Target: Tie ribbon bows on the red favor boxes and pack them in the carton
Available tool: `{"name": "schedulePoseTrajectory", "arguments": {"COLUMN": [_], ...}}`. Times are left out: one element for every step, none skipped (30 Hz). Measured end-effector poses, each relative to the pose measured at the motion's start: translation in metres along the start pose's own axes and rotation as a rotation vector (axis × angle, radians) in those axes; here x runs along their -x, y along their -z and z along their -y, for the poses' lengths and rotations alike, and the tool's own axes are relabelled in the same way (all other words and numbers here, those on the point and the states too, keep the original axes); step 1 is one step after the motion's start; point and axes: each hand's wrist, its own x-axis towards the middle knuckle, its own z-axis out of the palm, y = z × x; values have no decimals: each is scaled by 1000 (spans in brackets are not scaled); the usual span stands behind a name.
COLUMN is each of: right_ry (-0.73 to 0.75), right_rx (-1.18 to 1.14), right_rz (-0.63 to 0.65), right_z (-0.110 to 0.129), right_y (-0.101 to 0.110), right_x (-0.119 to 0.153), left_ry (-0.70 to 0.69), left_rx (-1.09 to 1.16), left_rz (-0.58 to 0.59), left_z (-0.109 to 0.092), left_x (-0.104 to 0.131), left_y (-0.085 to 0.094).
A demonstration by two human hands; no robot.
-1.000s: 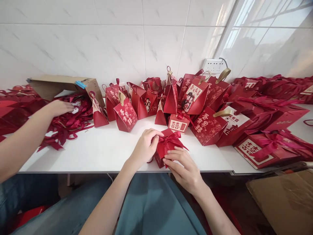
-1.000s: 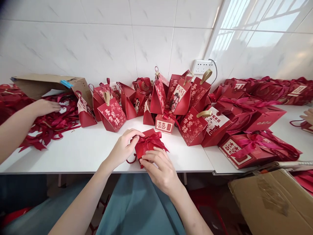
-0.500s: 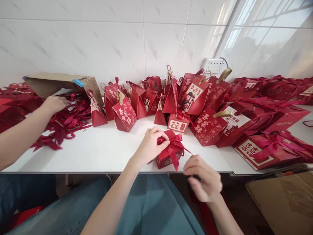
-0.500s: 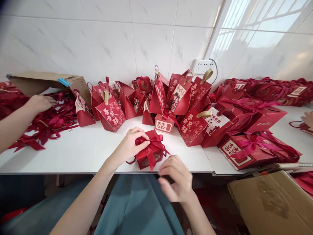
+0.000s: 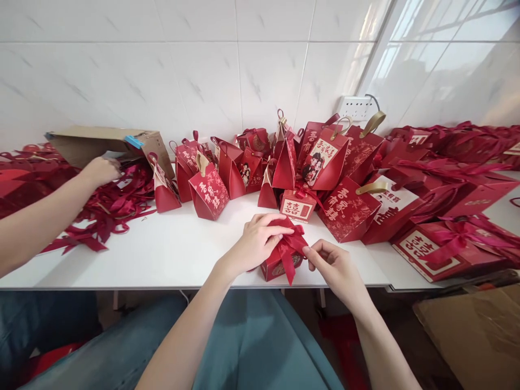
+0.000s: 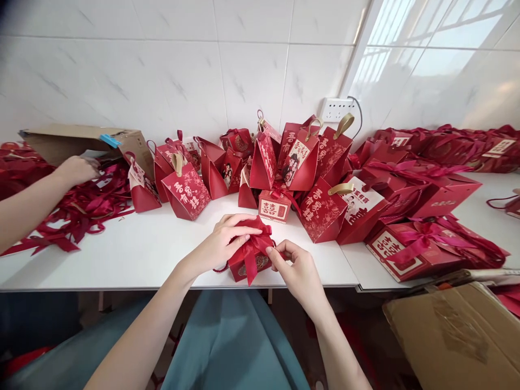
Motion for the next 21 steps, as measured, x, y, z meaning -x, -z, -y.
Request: {"name": "schedulePoseTrajectory", "arguments": {"right_ry": [24,42,53,56,50,37,19,0,-14,-23,-28,-31,-34,-37,-45,-60,-83,-109,-133,-147,-143], "right_rx": [30,64,97,124,144,150,144,127,103,76,48,21,-6,-30,-50,-64,-65,-51,-23,13,43], "right_rz": [-19,-34,-45,-52,-52,-46,-34,-18,-4,8,18,28,39,53,75,110,162,226,282,304,266], "right_z": [-1,-3,-4,-6,-7,-9,-10,-11,-11,-12,-12,-12,-12,-12,-13,-14,-15,-17,-18,-19,-19], "right_y": [1,2,2,3,4,4,5,5,5,6,6,7,8,8,10,11,14,17,21,26,30], "right_x": [2,4,6,7,8,8,8,8,7,7,7,7,7,7,6,6,5,3,0,-4,-10], "left_ry": [13,23,29,31,32,32,30,26,22,16,12,9,9,11,15,21,28,33,37,37,33], "left_rx": [-7,-12,-13,-13,-13,-13,-12,-11,-9,-5,-2,1,3,4,4,4,5,7,11,18,25], "left_rz": [-1,-6,-13,-17,-18,-19,-25,-33,-43,-55,-65,-72,-75,-77,-76,-71,-64,-58,-57,-61,-67], "left_z": [0,0,1,1,2,2,3,3,4,4,4,4,5,5,4,4,5,5,5,5,6], "left_x": [0,0,0,0,0,0,-1,-1,-1,-1,-1,-1,-1,-1,-1,-1,-1,-1,-1,-1,-1], "left_y": [0,-1,-1,-2,-3,-4,-4,-5,-6,-6,-6,-6,-6,-6,-6,-6,-6,-6,-6,-6,-6]}}
